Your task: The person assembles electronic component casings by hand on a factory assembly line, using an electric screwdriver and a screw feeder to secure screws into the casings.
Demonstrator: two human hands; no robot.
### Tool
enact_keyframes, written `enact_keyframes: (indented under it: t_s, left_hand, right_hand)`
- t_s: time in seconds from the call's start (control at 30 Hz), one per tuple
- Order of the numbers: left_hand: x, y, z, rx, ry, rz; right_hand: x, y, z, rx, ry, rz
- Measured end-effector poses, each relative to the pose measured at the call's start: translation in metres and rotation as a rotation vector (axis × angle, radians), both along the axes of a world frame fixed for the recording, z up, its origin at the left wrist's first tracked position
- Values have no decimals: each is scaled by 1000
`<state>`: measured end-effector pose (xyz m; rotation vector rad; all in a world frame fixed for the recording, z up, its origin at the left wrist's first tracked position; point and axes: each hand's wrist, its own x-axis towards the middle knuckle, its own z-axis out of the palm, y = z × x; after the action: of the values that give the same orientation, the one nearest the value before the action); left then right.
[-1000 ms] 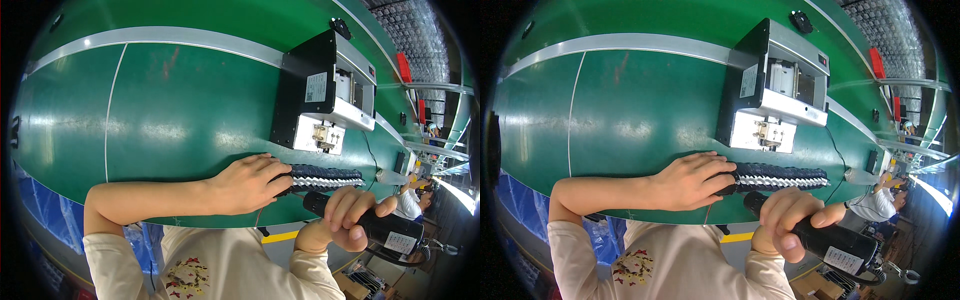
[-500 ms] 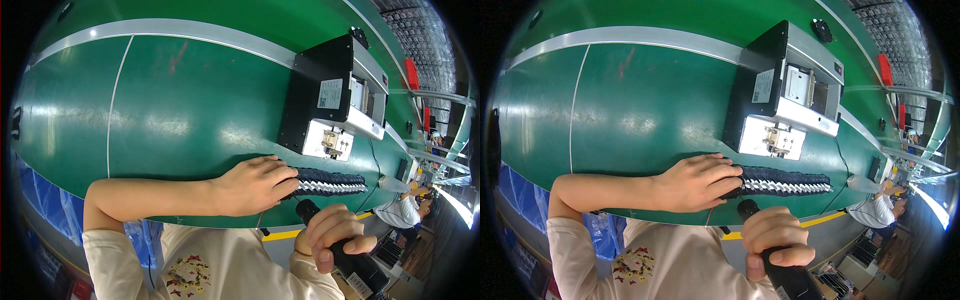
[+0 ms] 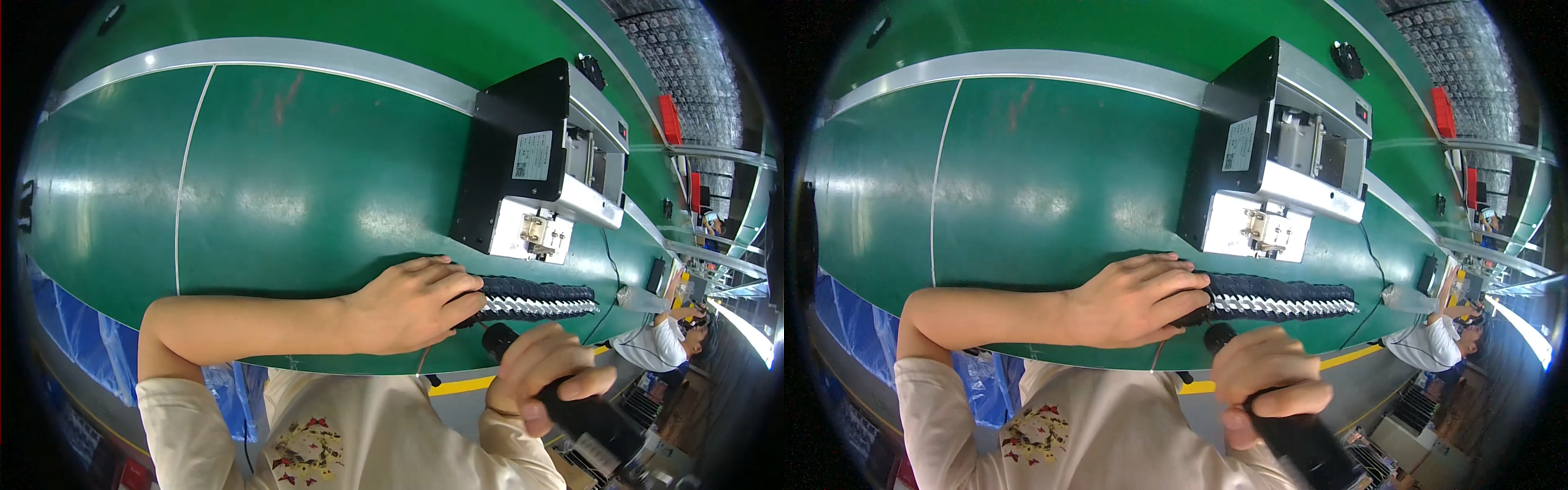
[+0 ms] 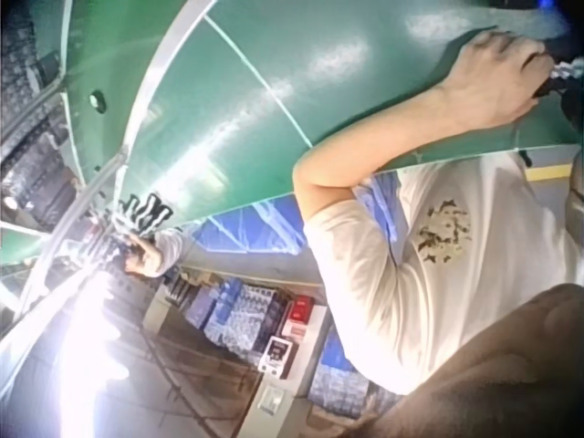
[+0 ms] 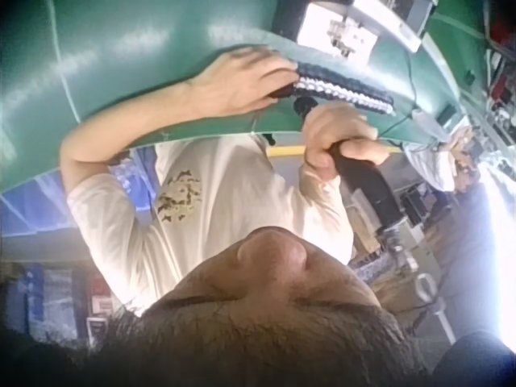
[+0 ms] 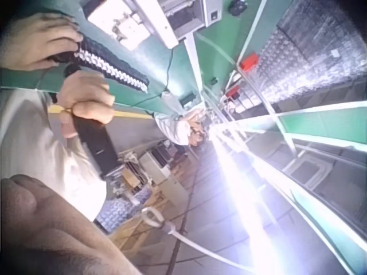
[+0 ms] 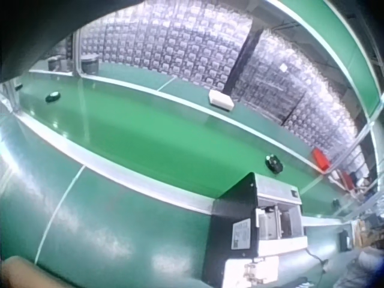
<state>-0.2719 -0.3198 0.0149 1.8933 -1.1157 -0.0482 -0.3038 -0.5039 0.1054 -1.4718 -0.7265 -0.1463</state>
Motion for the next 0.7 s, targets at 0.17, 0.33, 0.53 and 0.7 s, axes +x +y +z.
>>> enact_keyframes:
  t_s: [0.17,0.33,0.53,0.7]
  left_hand:
    - [0,-1,-6,-46,23,-45]
    - [13,-2,20,-11,86,-26]
    - [64,47,46,108,124,-274]
    - [113,71,12,74,-51,405]
  right_hand:
    - [16,-28,23,473,-132,-114]
    - [42,-71,22,492,-88,-261]
    - [50,-59,16,428,-55,-280]
    - [30,-64,9,448,-55,-375]
